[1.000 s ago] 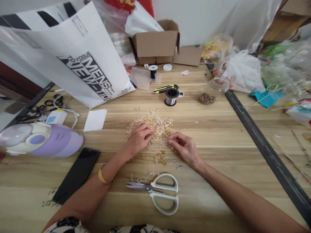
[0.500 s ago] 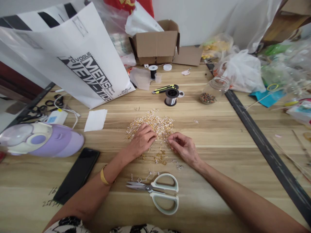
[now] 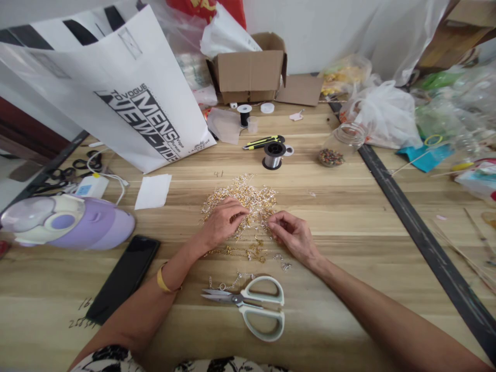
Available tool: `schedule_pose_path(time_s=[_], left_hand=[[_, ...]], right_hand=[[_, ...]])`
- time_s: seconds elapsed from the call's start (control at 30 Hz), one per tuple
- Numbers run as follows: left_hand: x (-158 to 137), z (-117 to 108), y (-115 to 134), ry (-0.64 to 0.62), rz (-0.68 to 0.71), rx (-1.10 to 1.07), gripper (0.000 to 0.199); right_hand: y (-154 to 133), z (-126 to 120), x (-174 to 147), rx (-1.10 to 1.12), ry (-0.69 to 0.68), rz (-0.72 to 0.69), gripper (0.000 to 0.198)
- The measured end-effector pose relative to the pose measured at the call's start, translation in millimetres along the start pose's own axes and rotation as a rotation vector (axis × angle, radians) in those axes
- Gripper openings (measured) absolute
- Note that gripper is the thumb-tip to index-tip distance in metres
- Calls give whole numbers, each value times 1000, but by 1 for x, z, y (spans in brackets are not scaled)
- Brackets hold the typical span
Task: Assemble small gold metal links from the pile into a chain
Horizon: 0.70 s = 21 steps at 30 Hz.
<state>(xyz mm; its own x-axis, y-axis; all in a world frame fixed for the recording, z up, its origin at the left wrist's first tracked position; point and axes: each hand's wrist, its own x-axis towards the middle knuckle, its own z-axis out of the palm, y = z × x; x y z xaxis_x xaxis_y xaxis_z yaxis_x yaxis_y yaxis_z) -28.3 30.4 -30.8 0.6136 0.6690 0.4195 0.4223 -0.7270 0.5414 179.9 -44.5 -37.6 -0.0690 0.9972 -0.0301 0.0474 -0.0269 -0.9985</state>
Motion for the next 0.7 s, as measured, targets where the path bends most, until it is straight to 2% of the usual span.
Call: schedule_pose_path(time_s=[0.2,0.4,0.7], left_hand=[[2,-7,-1,37,-53,73,7],[5,-14,-2,89,-169,110,7],[3,-11,-7,64,-150,135,9]], right_hand=[[-3,1,0,14,12,15,22],[-3,0,-2,38,4,34,22],[-2,0,-6,-3,-2,27,21]])
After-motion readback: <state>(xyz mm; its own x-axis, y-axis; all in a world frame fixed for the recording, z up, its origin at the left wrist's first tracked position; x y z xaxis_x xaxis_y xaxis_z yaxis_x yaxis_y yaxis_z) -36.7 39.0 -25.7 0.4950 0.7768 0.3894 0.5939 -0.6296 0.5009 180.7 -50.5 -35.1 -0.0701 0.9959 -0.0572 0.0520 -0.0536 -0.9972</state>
